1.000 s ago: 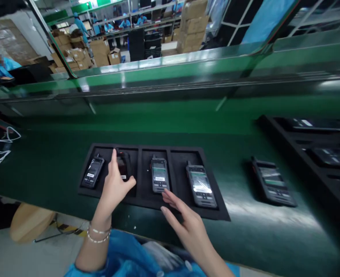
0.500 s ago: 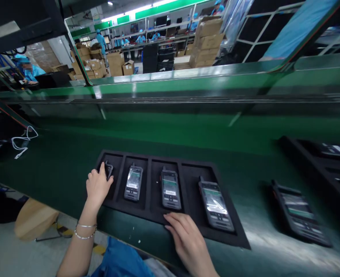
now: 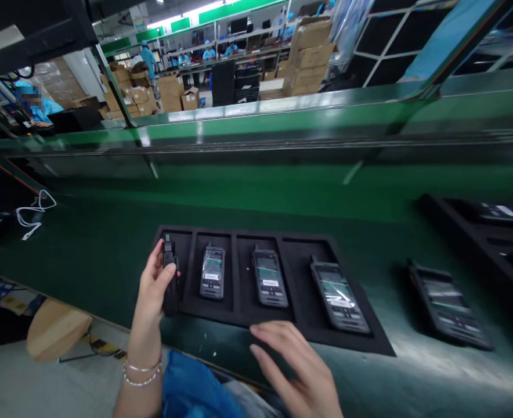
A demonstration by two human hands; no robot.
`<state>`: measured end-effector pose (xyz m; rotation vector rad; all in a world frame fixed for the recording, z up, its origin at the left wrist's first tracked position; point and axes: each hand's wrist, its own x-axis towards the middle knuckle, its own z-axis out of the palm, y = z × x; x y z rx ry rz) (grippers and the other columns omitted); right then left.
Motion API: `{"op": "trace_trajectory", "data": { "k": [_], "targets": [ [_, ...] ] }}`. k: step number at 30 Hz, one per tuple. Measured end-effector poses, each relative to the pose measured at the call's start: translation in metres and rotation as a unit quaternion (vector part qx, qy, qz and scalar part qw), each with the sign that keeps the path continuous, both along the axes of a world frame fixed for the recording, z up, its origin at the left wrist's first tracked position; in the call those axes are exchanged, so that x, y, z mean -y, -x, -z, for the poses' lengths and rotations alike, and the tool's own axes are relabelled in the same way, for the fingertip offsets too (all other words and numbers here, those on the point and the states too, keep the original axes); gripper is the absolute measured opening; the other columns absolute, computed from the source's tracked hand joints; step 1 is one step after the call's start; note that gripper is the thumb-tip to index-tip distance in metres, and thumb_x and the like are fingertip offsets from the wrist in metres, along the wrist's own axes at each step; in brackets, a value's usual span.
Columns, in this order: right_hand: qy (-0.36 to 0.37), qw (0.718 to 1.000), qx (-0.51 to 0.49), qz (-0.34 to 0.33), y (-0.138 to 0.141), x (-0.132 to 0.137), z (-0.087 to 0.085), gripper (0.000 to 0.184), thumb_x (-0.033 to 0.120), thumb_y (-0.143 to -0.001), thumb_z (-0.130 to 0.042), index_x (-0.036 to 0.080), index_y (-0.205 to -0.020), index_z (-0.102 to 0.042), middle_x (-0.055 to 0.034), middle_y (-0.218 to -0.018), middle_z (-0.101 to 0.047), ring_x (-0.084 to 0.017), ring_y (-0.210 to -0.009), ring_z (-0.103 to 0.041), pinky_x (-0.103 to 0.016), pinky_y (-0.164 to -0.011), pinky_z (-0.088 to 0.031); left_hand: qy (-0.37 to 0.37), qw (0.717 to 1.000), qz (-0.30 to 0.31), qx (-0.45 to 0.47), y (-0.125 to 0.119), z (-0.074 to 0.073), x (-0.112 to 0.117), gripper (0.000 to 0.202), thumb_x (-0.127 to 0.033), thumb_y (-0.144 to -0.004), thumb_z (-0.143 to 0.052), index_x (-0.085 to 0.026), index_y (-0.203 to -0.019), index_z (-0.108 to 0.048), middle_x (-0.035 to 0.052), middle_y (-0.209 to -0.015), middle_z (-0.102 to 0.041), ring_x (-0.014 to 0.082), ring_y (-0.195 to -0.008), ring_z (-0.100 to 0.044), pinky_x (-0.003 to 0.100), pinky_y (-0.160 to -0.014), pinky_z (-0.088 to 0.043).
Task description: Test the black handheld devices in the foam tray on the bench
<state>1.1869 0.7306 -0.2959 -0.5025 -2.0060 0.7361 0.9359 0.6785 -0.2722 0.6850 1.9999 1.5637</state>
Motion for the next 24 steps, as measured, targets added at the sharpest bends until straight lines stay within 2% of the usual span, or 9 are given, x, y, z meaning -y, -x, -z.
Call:
{"op": "trace_trajectory", "data": {
  "k": [2,4,7,11,15,18,21,24],
  "targets": [
    [-0.001,1.000,-0.026,-0.016,0.010,0.008,-0.016,0.013,0.018,-0.092,-0.062,0.019,-0.105,-0.064,-0.0039,-0.084,-0.070,-0.017,-0.075,-0.067,-0.026,-0.066,-0.060,-0.063,0.996,0.021,0.058,-0.035,-0.011,0.001,0.084,-0.062,-0.074,-0.061,-0.019,-0.143,-0.040,0.0124,-0.118,-0.064,0.0163,-0.073,-0.061,0.029,-0.065,-0.054],
    [-0.015,0.999,-0.048,0.000,0.016,0.016,-0.027,0.014,0.021,-0.092,-0.065,0.017,-0.105,-0.063,-0.0044,-0.081,-0.067,-0.016,-0.071,-0.065,-0.027,-0.063,-0.059,-0.143,0.982,0.036,0.119,-0.068,-0.020,0.001,0.079,-0.053,-0.073,-0.073,-0.024,-0.141,-0.045,0.0093,-0.118,-0.066,0.0153,-0.077,-0.065,0.025,-0.069,-0.056],
    [-0.051,0.996,-0.065,0.026,0.018,0.024,-0.036,0.019,0.022,-0.088,-0.071,0.015,-0.104,-0.062,-0.0047,-0.077,-0.066,-0.017,-0.066,-0.062,-0.027,-0.058,-0.058,-0.228,0.958,0.061,0.163,-0.097,-0.028,0.004,0.081,-0.037,-0.072,-0.083,-0.031,-0.142,-0.045,0.0061,-0.124,-0.067,0.0169,-0.098,-0.069,0.020,-0.080,-0.056],
    [-0.039,0.999,-0.036,0.002,0.012,0.023,-0.043,0.016,0.010,-0.089,-0.064,0.018,-0.102,-0.064,-0.0032,-0.076,-0.066,-0.016,-0.064,-0.062,-0.026,-0.056,-0.058,-0.256,0.941,0.128,0.183,-0.106,-0.032,0.005,0.085,-0.028,-0.078,-0.081,-0.032,-0.149,-0.035,0.0067,-0.137,-0.062,0.0218,-0.125,-0.059,0.022,-0.099,-0.051],
    [-0.042,0.998,-0.053,-0.005,0.007,0.017,-0.044,0.023,0.008,-0.089,-0.062,0.020,-0.109,-0.064,-0.0040,-0.083,-0.067,-0.018,-0.075,-0.067,-0.027,-0.065,-0.062,-0.256,0.923,0.179,0.224,-0.109,-0.032,0.005,0.085,-0.028,-0.080,-0.079,-0.028,-0.151,-0.033,0.0097,-0.140,-0.059,0.0245,-0.129,-0.056,0.026,-0.106,-0.049],
    [-0.036,0.996,-0.074,0.022,0.006,0.018,-0.042,0.020,0.013,-0.089,-0.065,0.021,-0.107,-0.063,-0.0039,-0.083,-0.068,-0.019,-0.075,-0.068,-0.029,-0.067,-0.064,-0.263,0.920,0.167,0.237,-0.113,-0.030,0.005,0.087,-0.027,-0.080,-0.079,-0.028,-0.152,-0.031,0.0094,-0.140,-0.059,0.0242,-0.127,-0.057,0.026,-0.103,-0.051],
    [-0.056,0.997,-0.052,0.033,0.005,0.022,-0.039,0.026,0.012,-0.088,-0.066,0.021,-0.112,-0.063,-0.0052,-0.085,-0.069,-0.021,-0.076,-0.068,-0.033,-0.065,-0.063,-0.270,0.925,0.144,0.226,-0.117,-0.029,0.005,0.086,-0.025,-0.081,-0.078,-0.031,-0.152,-0.029,0.0081,-0.141,-0.059,0.0235,-0.126,-0.058,0.024,-0.102,-0.052],
    [-0.062,0.996,-0.049,0.036,0.004,0.025,-0.038,0.028,0.014,-0.088,-0.066,0.019,-0.115,-0.063,-0.0066,-0.089,-0.066,-0.021,-0.082,-0.067,-0.032,-0.068,-0.063,-0.265,0.927,0.145,0.224,-0.120,-0.029,0.005,0.088,-0.025,-0.082,-0.077,-0.031,-0.153,-0.026,0.0080,-0.141,-0.059,0.0245,-0.126,-0.058,0.028,-0.103,-0.052]
  ]
}}
